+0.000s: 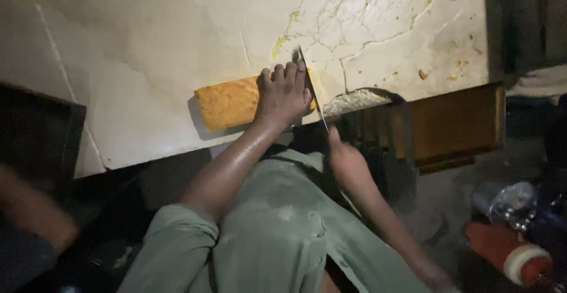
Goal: The person slices a yellow rectangular food block into thin strips using a long knife on a white countertop. They repeatedly cut the block into uniform slices and transfer them to a tray on the left.
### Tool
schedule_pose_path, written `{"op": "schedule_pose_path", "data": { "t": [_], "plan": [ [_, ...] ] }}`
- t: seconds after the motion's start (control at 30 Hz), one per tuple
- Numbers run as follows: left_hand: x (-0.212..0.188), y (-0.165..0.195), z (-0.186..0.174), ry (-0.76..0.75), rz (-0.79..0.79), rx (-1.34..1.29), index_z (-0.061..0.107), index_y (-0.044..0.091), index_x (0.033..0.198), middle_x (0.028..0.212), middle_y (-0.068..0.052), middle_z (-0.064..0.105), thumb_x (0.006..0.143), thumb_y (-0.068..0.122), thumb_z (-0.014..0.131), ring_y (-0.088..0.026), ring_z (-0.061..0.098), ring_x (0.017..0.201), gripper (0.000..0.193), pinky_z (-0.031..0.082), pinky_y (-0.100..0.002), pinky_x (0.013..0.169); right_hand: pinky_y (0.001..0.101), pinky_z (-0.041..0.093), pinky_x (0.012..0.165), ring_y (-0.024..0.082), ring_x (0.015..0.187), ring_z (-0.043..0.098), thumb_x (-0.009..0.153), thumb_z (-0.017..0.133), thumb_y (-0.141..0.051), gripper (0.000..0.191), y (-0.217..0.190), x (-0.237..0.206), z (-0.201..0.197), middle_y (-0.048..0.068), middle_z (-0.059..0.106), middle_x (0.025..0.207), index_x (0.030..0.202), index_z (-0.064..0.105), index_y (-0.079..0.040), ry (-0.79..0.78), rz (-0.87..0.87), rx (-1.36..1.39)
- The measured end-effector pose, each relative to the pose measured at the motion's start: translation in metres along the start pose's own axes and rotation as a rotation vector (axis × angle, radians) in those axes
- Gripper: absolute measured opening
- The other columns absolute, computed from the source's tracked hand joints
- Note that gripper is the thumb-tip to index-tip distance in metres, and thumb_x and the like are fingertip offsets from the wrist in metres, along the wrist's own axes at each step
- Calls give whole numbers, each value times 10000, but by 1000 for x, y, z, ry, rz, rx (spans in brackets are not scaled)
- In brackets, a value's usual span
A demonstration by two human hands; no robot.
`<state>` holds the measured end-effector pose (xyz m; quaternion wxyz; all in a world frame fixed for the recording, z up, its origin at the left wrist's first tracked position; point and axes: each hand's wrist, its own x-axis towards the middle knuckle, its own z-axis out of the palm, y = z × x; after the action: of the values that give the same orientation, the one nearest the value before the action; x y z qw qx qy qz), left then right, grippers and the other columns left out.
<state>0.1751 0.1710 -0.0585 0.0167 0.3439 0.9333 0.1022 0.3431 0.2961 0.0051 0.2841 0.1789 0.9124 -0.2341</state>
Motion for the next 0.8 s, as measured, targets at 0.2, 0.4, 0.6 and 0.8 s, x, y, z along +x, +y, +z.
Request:
{"op": "schedule_pose_path", "data": {
  "t": [0.2, 0.4, 0.6, 0.8],
  "plan": [
    [3, -3, 1, -9, 21, -31, 498, 26, 1428, 1231, -118, 551, 930, 435, 586, -275, 516, 1140, 650, 361, -546, 1009, 593, 519, 706, 502, 822, 674, 929, 536, -120, 426, 26, 10, 45, 293, 693, 879, 1326, 424, -10, 64, -41, -7],
    [-10, 8, 11, 214, 160, 108, 543, 81, 1375, 1279, -93, 553, 887, 411, 595, -263, 507, 1222, 591, 357, -586, 1066, 562, 510, 599, 492, 726, 657, 896, 592, -52, 474, 57, 58, 75, 278, 657, 781, 1306, 375, 47, 325, -255, 192],
    [13, 26, 24, -61, 502, 102, 600, 126, 1262, 1354, -130, 549, 888, 313, 615, -282, 465, 1357, 419, 283, -649, 1156, 509, 512, 529, 437, 633, 661, 1004, 609, -110, 307, 135, 18, 92, 233, 639, 764, 1190, 402, 20, 251, -189, 343],
    [27, -2, 12, 245, -63, -62, 584, 71, 1350, 1297, -142, 562, 957, 291, 591, -315, 493, 1268, 451, 338, -612, 1115, 528, 493, 499, 449, 584, 616, 955, 607, -74, 554, 146, 24, 90, 262, 627, 729, 1340, 275, 144, 142, -479, 217]
  ]
}}
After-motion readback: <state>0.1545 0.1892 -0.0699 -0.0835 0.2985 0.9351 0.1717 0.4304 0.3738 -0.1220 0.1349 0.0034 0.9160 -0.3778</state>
